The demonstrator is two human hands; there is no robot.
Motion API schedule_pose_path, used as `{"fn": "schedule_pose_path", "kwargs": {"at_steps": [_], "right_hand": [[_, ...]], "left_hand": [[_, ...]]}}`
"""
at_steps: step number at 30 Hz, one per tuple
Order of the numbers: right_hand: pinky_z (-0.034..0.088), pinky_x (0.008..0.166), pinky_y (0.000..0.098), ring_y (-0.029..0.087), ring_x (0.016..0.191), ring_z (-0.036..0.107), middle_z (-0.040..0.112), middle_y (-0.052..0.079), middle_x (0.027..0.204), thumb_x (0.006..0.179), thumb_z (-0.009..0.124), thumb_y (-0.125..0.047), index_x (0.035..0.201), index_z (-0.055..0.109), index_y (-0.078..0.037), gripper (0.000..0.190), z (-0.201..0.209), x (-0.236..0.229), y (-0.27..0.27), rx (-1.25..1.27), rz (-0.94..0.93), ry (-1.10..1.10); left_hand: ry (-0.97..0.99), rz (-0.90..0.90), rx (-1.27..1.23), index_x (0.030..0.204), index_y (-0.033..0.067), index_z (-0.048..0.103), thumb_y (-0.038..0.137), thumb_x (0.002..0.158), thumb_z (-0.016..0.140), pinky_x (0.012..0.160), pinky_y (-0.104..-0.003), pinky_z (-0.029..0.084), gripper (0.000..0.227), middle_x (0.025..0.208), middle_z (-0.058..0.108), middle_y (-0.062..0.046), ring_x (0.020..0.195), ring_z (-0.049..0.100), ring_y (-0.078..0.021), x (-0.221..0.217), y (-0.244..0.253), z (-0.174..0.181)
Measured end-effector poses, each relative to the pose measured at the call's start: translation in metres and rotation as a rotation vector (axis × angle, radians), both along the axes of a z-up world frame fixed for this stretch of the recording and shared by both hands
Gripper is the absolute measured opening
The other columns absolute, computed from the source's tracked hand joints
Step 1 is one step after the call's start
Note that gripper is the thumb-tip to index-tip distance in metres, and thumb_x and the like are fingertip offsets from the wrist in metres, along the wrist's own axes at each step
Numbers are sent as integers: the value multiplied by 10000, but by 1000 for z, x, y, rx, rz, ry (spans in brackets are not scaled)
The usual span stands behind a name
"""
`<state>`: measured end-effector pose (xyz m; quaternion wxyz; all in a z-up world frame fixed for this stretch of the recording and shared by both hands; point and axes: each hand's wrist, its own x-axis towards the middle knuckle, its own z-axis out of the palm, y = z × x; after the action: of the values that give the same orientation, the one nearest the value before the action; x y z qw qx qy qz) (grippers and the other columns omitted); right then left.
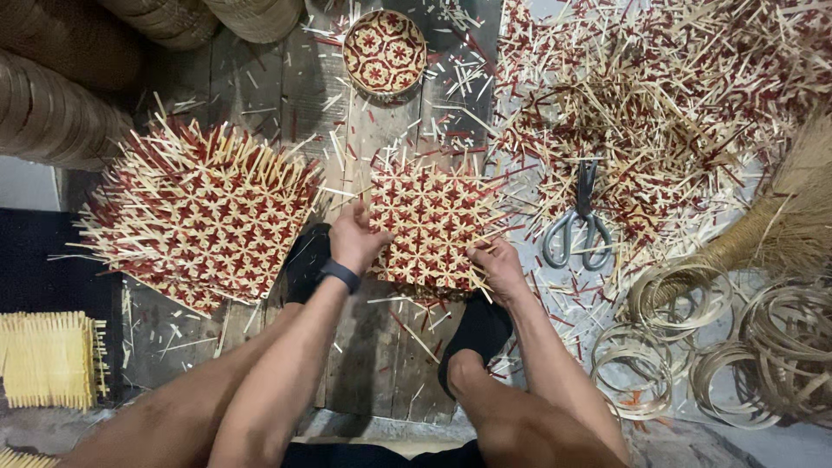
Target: The person weaves together thin strips of bamboo to form circular basket bases, using shears to trim excess material and securing the woven structure by hand.
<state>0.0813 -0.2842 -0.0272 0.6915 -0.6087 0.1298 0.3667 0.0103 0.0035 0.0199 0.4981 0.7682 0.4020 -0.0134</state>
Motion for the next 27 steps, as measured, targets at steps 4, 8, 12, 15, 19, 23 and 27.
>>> {"fn": "schedule_pose_path", "kwargs": {"at_steps": [4,8,12,15,19,23,27], "right_hand": [[514,615,280,128,688,634,665,30,840,868,748,-25,1011,624,-37,190,1,-1,1,-18,-10,8],[562,648,276,118,718,673,709,32,861,868,700,-48,1006,663,-24,145,-5,-3,6,-48,6,-67],[549,666,273,114,739,664,699,56,838,922,751,-81,975,666,4,131,-18,-8,-12,-138,4,-183],[566,619,297,135,691,690,717,63,804,924,694,-124,976,635,-55,105,-24,7,-59,-173,-273,-201],[469,576,374,232,644,573,653,94,823,956,718,-91,1040,658,-24,123,-7,22,-174,-601,-625,-435],[550,795,411,302,880,670,666,150,994,825,857,-231,1013,708,-32,312,27,14,-260,-1350,-338,-843],[548,773,436,339,862,670,670,177,959,728,892,-333,957,728,-30,414,35,13,-267,-1310,-227,-803]], "left_hand": [[-286,-657,543,1306,86,648,59,666,833,1153,-480,398,667,1403,572,-186,1370,474,-374,2,-19,33],[-167,-1040,663,1378,212,637,175,688,809,1172,-527,291,712,1556,449,-158,1473,310,-418,14,-38,35],[-35,-1100,563,1364,193,627,281,676,841,1192,-492,311,726,1541,436,-168,1461,308,-444,16,-37,36],[-134,-1068,543,1339,203,658,292,659,863,1166,-488,342,715,1527,477,-161,1447,350,-454,14,-34,38],[-166,-1075,565,1337,207,668,286,638,880,1170,-471,355,734,1533,482,-171,1438,373,-453,15,-34,37],[-129,-1052,570,1321,220,676,306,615,901,1176,-457,351,746,1538,478,-143,1458,367,-421,15,-35,35],[-82,-1048,600,1328,242,674,317,579,916,1171,-437,360,790,1549,465,-121,1466,364,-391,16,-38,30]]}}
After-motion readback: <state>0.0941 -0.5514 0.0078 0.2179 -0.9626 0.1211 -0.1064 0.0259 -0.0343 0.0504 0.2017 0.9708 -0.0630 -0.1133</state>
